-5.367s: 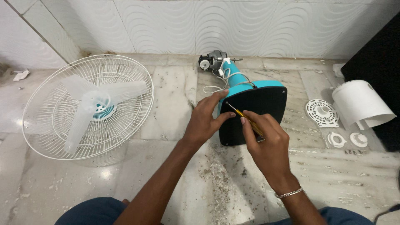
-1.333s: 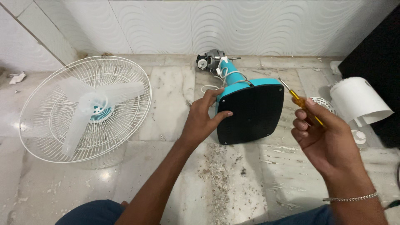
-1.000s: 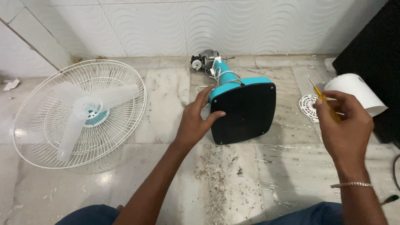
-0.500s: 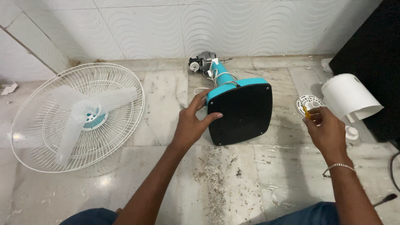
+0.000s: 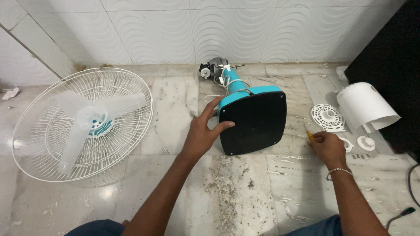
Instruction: The person uses a screwdriver to remove screws from the base of a disassembled electric fan. They unscrew multiple fasteners, place them aside, and lift the base cover to expose the motor and internal components.
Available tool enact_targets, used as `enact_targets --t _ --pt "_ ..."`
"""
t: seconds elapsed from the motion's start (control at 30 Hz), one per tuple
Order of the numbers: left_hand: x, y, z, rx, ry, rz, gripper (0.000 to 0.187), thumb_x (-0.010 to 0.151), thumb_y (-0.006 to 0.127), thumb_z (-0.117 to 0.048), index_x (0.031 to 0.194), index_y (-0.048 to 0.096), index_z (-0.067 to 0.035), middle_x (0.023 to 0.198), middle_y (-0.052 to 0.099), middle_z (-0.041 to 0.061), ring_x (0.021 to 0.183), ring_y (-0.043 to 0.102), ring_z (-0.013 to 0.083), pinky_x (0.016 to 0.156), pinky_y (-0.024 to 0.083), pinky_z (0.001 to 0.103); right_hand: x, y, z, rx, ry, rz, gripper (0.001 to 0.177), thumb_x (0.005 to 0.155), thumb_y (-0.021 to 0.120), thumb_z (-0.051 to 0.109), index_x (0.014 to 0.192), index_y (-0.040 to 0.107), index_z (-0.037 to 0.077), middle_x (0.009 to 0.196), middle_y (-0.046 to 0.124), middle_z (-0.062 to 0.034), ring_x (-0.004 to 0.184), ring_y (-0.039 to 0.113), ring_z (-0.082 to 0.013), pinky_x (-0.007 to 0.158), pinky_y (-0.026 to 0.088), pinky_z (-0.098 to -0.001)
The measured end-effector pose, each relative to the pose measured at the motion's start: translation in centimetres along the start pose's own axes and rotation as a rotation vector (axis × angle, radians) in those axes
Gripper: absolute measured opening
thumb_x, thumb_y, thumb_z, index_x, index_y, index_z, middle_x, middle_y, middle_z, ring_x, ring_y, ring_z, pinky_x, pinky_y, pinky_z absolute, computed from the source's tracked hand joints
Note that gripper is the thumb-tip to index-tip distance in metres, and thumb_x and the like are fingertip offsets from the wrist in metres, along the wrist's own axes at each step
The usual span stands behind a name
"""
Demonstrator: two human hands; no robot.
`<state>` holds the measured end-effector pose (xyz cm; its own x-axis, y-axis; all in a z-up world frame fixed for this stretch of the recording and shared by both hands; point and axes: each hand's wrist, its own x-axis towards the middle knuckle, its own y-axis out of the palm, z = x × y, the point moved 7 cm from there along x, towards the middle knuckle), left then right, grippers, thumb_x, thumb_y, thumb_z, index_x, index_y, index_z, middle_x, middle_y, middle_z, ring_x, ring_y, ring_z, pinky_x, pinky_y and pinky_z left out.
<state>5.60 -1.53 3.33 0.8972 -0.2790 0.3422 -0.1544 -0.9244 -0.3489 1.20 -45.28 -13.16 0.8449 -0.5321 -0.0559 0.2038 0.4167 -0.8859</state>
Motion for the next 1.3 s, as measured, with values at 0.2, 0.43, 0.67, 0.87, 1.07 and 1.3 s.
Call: enact_targets --t 0.2,0.43,0.67,0.87,1.07,1.3 --pt "-0.2 0.8 0.5 -0.012 -0.082 0.079 0.075 0.094 0.074 -0.035 0.157 0.035 -0.022 0.127 0.072 0.022 0.127 0.067 0.035 0.104 0.053 0.047 -1.9 -3.5 3.1 0.07 -0.075 -0.143 0.029 0.092 0.076 0.021 0.117 0.078 0.005 0.107 0.079 -0.0146 0.091 0.076 -0.0286 0.087 0.059 -0.042" --pt "-0.2 1.1 0.3 -0.066 -0.062 0.076 0.08 0.089 0.077 -0.032 0.154 0.032 -0.022 0.124 0.071 0.022 0.116 0.074 0.0341 0.096 0.06 0.047 -6.3 -7.4 10.5 0.463 -0.284 -0.264 0.043 0.1 0.075 0.032 0.124 0.07 -0.003 0.114 0.075 -0.0191 0.106 0.073 -0.0259 0.09 0.058 -0.0374" --pt "-0.3 1.9 2.3 0.07 -0.109 0.112 0.101 0.079 0.086 -0.031 0.155 0.023 -0.012 0.124 0.067 0.026 0.116 0.068 0.0391 0.095 0.055 0.048 -10.5 -6.5 17.1 0.602 -0.525 -0.17 0.057 0.098 0.075 0.022 0.143 0.052 -0.005 0.13 0.068 -0.0215 0.118 0.069 -0.0266 0.099 0.057 -0.0367" --pt "-1.1 3.1 4.7 0.074 -0.183 0.202 0.072 0.083 0.083 -0.031 0.137 0.044 -0.004 0.114 0.073 0.024 0.109 0.074 0.0364 0.092 0.058 0.046 -11.6 -4.3 18.7 0.593 -0.584 -0.094 0.06 0.093 0.076 0.017 0.143 0.05 -0.005 0.127 0.07 -0.0215 0.114 0.072 -0.0255 0.099 0.058 -0.037" --pt "-1.1 2.6 3.9 0.055 -0.164 0.169 0.073 0.087 0.079 -0.027 0.143 0.039 -0.003 0.119 0.072 0.026 0.114 0.072 0.0381 0.094 0.056 0.046 -11.7 -3.0 17.9 0.642 -0.54 -0.076 0.063 0.093 0.075 0.015 0.146 0.047 -0.004 0.128 0.069 -0.0215 0.116 0.071 -0.0253 0.1 0.057 -0.0365" --pt "-2.2 0.3 0.2 0.056 -0.171 0.185 0.098 0.087 0.077 -0.035 0.161 0.018 -0.01 0.148 0.05 0.028 0.136 0.056 0.0391 0.106 0.05 0.05 -12.6 -2.5 16.7 0.58 -0.475 -0.042 0.065 0.092 0.074 0.019 0.147 0.046 -0.002 0.138 0.063 -0.0243 0.124 0.067 -0.0296 0.103 0.055 -0.0393"
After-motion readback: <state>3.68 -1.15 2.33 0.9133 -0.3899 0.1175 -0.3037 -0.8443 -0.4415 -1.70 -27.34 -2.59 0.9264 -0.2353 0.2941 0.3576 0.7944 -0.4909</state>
